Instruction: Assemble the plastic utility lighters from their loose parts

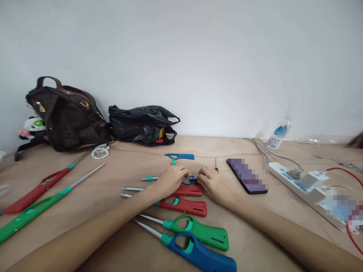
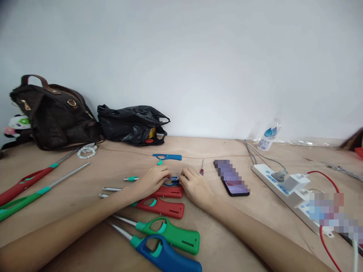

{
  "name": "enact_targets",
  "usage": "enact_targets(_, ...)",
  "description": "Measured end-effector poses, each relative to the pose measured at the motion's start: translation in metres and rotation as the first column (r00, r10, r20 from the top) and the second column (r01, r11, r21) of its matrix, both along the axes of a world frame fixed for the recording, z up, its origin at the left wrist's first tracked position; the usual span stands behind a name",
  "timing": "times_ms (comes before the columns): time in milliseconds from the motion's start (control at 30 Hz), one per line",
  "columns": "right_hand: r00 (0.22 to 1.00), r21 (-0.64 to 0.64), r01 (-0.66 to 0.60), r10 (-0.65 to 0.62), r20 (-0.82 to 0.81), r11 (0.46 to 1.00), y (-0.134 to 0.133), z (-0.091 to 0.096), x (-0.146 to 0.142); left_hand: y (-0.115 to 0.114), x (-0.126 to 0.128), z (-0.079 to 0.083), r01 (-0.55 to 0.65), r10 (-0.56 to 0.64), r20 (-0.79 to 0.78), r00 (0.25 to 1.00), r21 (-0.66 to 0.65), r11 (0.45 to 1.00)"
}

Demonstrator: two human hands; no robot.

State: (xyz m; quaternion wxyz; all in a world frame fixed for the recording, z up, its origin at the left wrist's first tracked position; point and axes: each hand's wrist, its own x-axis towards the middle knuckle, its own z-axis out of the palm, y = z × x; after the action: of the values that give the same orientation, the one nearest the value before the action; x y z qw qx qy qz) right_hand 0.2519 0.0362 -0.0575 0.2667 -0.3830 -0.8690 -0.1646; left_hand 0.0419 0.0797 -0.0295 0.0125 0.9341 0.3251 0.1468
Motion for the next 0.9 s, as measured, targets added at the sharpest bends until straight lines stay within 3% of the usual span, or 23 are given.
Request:
enact_targets(200, 0.990, -0.128, -0.039, 0.021, -0.140, 0.991, -0.0023, 0.0047, -0.0004, 0.0008, -0.0013, -0.0025, -0.017, 0.017, 0.019, 1.000, -0.002, 1.000)
enact_targets(433, 0.979, -0.153, -0.086, 0.055, -0.196, 0.985, -0.0007, 0.0031, 0.0000, -0.0001, -0.0006, -0.0036, -0.021, 0.021, -0.003, 1.000, 0.025, 0.999)
enact_targets(900, 0.914, -0.298, -0.074, -0.055, -0.402, 0.952, 0.0061, -0.0033, -0.0002, 0.0015, -0.0011, -0.0024, -0.009, 0.014, -0.072, 0.997, 0.062, 0.998)
